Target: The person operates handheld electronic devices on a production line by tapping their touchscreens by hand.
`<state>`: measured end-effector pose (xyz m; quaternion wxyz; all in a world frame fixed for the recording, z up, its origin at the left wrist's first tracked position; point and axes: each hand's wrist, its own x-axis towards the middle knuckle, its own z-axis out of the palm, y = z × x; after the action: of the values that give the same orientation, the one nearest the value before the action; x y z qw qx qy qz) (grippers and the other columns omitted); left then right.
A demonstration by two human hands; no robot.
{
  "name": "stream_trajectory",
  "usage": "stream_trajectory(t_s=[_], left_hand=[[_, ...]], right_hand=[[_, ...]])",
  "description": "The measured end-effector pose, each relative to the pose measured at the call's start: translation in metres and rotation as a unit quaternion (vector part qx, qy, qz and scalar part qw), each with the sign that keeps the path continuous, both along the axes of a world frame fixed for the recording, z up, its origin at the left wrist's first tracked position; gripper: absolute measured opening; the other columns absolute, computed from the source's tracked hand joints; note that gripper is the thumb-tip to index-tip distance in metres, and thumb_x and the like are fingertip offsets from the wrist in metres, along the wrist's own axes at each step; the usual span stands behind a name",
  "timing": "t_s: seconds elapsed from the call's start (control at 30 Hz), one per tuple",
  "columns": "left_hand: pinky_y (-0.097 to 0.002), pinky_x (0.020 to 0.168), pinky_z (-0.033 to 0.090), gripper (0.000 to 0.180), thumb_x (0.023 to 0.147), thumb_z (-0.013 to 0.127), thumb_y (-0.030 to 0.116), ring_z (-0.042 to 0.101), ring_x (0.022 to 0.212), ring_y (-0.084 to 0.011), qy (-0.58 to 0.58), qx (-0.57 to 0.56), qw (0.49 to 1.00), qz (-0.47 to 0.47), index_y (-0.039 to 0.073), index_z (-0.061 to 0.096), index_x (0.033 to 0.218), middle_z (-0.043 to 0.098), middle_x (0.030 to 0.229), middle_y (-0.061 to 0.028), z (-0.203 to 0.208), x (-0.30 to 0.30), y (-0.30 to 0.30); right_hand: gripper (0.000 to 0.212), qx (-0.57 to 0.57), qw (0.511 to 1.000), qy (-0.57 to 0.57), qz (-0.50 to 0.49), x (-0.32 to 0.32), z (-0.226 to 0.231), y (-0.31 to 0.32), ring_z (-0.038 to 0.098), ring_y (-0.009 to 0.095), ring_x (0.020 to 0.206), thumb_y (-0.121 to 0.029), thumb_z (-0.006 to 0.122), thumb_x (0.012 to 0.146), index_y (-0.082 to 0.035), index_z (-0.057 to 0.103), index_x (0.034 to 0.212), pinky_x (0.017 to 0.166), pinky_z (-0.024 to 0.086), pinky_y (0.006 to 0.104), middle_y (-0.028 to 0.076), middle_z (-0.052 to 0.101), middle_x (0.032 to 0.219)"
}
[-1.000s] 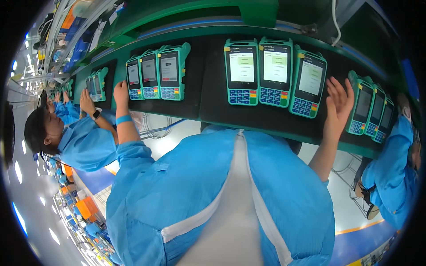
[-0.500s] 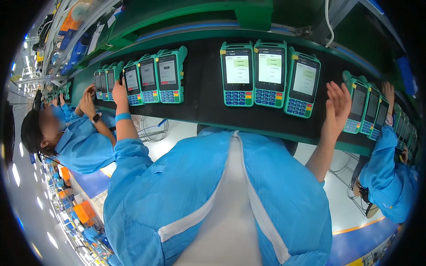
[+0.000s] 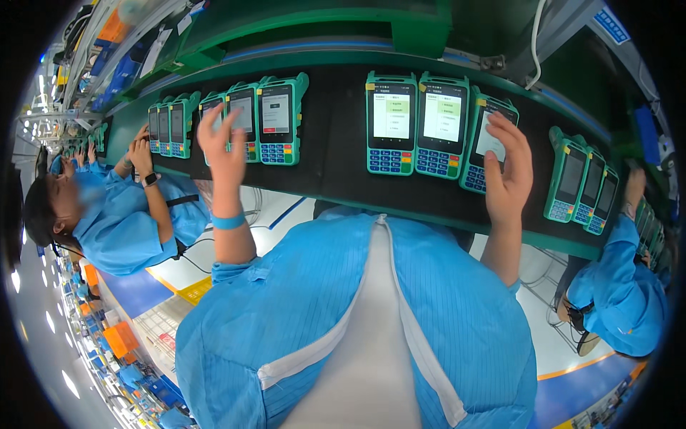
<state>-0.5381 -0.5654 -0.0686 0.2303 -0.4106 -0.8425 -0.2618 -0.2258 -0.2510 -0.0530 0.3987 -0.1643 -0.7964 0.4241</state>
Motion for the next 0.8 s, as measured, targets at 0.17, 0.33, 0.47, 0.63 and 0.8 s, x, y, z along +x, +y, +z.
stream_trajectory(t_s=[0.17,0.33,0.47,0.63,0.8], left_hand=[[-0.0554,0.105,0.02,0.035,0.074,0.067,0.023,0.035,0.127,-0.0367,0.046,-0.057,0.997,-0.025,0.023,0.067,0.109,0.046,0.131,-0.0112,0.004,0.028,0.038],[-0.0618,0.104,0.016,0.035,0.074,0.068,0.028,0.03,0.131,-0.037,0.058,-0.093,0.994,0.018,0.027,0.067,0.109,0.044,0.134,-0.0118,0.002,0.027,0.04],[-0.0618,0.104,0.015,0.034,0.074,0.068,0.026,0.03,0.131,-0.0364,0.059,-0.118,0.991,0.026,0.025,0.068,0.108,0.044,0.133,-0.0119,0.001,0.03,0.04],[-0.062,0.104,0.015,0.035,0.075,0.068,0.028,0.03,0.131,-0.0365,0.055,-0.114,0.992,0.024,0.025,0.066,0.11,0.043,0.134,-0.012,0.0,0.031,0.043],[-0.0503,0.1,0.028,0.04,0.073,0.069,0.022,0.041,0.121,-0.0357,0.061,-0.061,0.996,0.036,0.017,0.065,0.112,0.049,0.128,-0.0137,-0.008,0.024,0.026]], right_hand=[[0.031,-0.021,1.0,-0.001,0.014,0.001,-0.004,-0.009,0.048,0.028,0.122,0.006,0.051,0.078,0.0,0.062,0.107,0.102,0.036,0.0371,0.014,0.056,0.121],[0.03,0.027,0.998,-0.009,0.064,-0.005,0.003,-0.02,0.051,0.03,0.12,0.005,0.051,0.076,0.0,0.062,0.103,0.1,0.039,0.0387,0.014,0.059,0.116],[0.029,0.049,0.993,-0.023,0.102,-0.025,0.011,-0.036,0.055,0.03,0.113,0.005,0.052,0.073,-0.002,0.064,0.099,0.096,0.042,0.0374,0.014,0.06,0.113],[0.025,0.091,0.96,-0.122,0.236,-0.075,-0.001,-0.084,0.056,0.029,0.105,-0.009,0.063,0.077,-0.002,0.062,0.101,0.089,0.046,0.0377,0.013,0.061,0.109],[0.062,0.206,0.913,-0.193,0.295,-0.123,-0.037,-0.139,0.042,0.043,0.122,-0.032,0.073,0.068,0.009,0.053,0.111,0.102,0.037,0.0454,0.032,0.047,0.125]])
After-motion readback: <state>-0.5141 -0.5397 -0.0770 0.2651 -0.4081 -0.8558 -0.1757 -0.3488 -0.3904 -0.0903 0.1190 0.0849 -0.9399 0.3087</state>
